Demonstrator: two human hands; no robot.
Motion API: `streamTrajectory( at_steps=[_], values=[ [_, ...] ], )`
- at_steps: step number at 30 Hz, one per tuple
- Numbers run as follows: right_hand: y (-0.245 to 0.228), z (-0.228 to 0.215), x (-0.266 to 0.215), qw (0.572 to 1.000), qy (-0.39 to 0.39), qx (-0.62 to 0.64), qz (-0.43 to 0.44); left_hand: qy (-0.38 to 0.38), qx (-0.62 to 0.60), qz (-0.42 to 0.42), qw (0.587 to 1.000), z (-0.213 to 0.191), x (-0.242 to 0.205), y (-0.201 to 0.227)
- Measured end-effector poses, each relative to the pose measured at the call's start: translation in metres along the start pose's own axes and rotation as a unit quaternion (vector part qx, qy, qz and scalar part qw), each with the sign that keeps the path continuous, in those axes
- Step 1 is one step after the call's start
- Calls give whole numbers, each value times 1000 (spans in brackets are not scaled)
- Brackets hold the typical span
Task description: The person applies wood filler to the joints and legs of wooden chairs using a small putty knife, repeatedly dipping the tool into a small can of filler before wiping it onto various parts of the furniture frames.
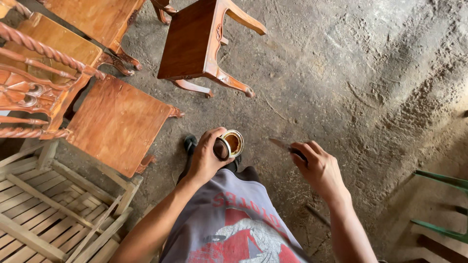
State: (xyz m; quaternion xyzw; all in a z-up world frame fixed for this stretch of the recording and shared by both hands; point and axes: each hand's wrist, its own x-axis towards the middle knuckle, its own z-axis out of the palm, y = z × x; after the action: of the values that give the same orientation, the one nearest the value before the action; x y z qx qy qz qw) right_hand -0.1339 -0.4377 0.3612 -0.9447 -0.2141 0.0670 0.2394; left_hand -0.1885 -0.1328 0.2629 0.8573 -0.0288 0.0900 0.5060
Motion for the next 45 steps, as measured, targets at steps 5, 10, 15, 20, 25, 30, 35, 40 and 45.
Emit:
streamTrajectory(
  at_steps=[5,10,15,20,25,30,35,40,45],
  values=[
    [-42,-3,14,996,-16,-90,6,-17,-27,-19,999,-20,-9,-9],
    [-87,2,44,988,-30,-91,-118,17,-23,-27,999,-45,-8,-23],
    [-141,26,72,956,-65,-154,-243,-24,-5,-64,998,-73,-11,-36],
    [-186,56,103,929,-81,-240,-270,5,-8,5,1000,-97,-14,-47],
    [-218,75,123,866,-228,-353,-270,26,25,64,997,-116,-17,-58],
    [-226,75,155,872,-351,-286,-186,34,5,74,997,-126,-14,-62],
    [-230,66,171,887,-436,-123,-94,26,-27,83,996,-132,-11,-72],
    [-202,74,179,865,-467,-51,175,31,-62,97,993,-142,-9,-87],
    [-158,55,155,952,-288,-57,87,22,-111,-28,993,-158,-1,-98]
  ],
)
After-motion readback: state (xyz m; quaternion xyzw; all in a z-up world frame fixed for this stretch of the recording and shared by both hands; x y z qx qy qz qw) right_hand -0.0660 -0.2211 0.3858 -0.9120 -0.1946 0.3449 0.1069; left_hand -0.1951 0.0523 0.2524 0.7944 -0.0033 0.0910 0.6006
